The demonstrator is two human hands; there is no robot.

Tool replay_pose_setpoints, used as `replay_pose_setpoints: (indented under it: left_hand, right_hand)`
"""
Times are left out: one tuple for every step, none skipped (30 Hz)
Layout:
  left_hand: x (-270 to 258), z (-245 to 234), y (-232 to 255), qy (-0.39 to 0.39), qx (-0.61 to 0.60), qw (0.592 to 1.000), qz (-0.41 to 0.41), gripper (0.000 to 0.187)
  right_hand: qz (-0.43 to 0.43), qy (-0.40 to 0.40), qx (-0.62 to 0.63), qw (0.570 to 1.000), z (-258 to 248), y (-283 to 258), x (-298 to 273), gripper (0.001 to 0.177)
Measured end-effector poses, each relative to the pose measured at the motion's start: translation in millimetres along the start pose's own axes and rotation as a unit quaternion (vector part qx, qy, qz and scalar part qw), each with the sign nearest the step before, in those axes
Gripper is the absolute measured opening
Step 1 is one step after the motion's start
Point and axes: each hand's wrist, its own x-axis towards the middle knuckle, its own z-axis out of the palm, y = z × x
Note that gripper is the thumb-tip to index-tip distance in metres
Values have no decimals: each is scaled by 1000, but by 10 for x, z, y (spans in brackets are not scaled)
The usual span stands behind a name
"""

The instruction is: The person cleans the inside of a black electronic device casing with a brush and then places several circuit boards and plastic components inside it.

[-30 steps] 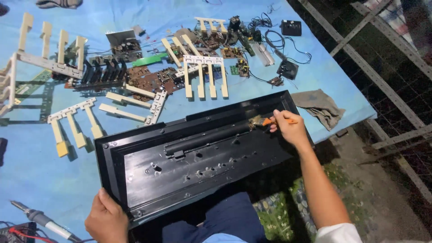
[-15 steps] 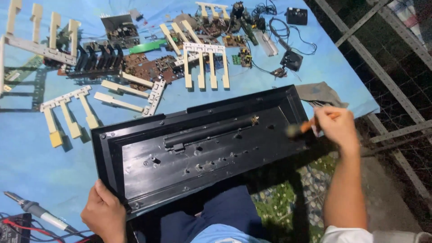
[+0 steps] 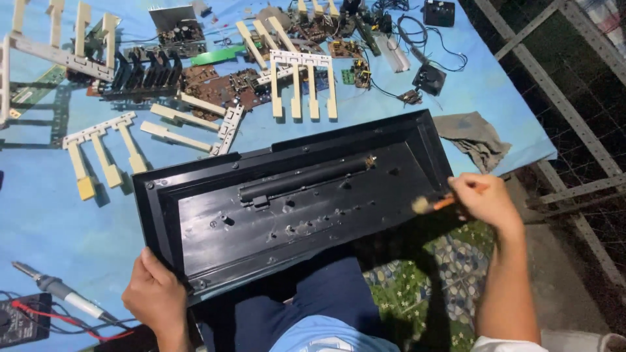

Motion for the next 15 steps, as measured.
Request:
replay_pose_setpoints:
  left_hand:
    - [21, 3, 10, 0, 0, 1000, 0, 41]
    - [22, -12, 8, -4, -2, 1000, 0, 40]
    - [19, -23, 8, -8, -4, 1000, 1, 40]
    - [17, -26, 7, -13, 0, 1000, 3, 40]
    - [20, -30, 4, -12, -15, 1000, 6, 40]
    - [20, -35, 7, -9, -31, 999, 7, 41]
    - [2, -70, 0, -10, -26, 1000, 5, 41]
    - [7, -66, 4, -13, -26, 1000, -1, 43]
    - [13, -68, 9, -16, -25, 1000, -8, 44]
    - [6, -77, 13, -14, -27, 999, -8, 44]
    - [3, -90, 17, -21, -38, 999, -18, 46]
    - [-28, -121, 2, -28, -47, 998, -32, 48]
    - [-7, -126, -6, -26, -46, 998, -35, 48]
    - [5, -155, -31, -22, -48, 998, -30, 47]
    - [15, -184, -53, -18, -49, 998, -24, 46]
  right_hand:
    - [0, 0, -1, 1000, -108, 41, 32, 32]
    - [21, 26, -38, 999, -213, 119, 11, 35]
    - [41, 52, -75, 995, -318, 203, -9, 39]
    - [47, 48, -75, 995, -348, 255, -29, 39]
    - [20, 117, -48, 992, -377, 304, -48, 40]
    - [-11, 183, -22, 983, -407, 330, -27, 42]
    - [-9, 179, -22, 984, -383, 514, 98, 42]
    - [-37, 188, -86, 978, -363, 697, 234, 44]
    - [-64, 195, -149, 967, -344, 876, 365, 49]
    - [-67, 197, -148, 967, -275, 885, 407, 49]
    - [-44, 200, -164, 965, -205, 889, 448, 52]
    - [-23, 199, -180, 963, -120, 889, 498, 57]
    - [-27, 198, -181, 963, -111, 909, 577, 57]
    - [-28, 212, -185, 959, -76, 938, 643, 55]
    - [-28, 226, -190, 955, -43, 968, 711, 53]
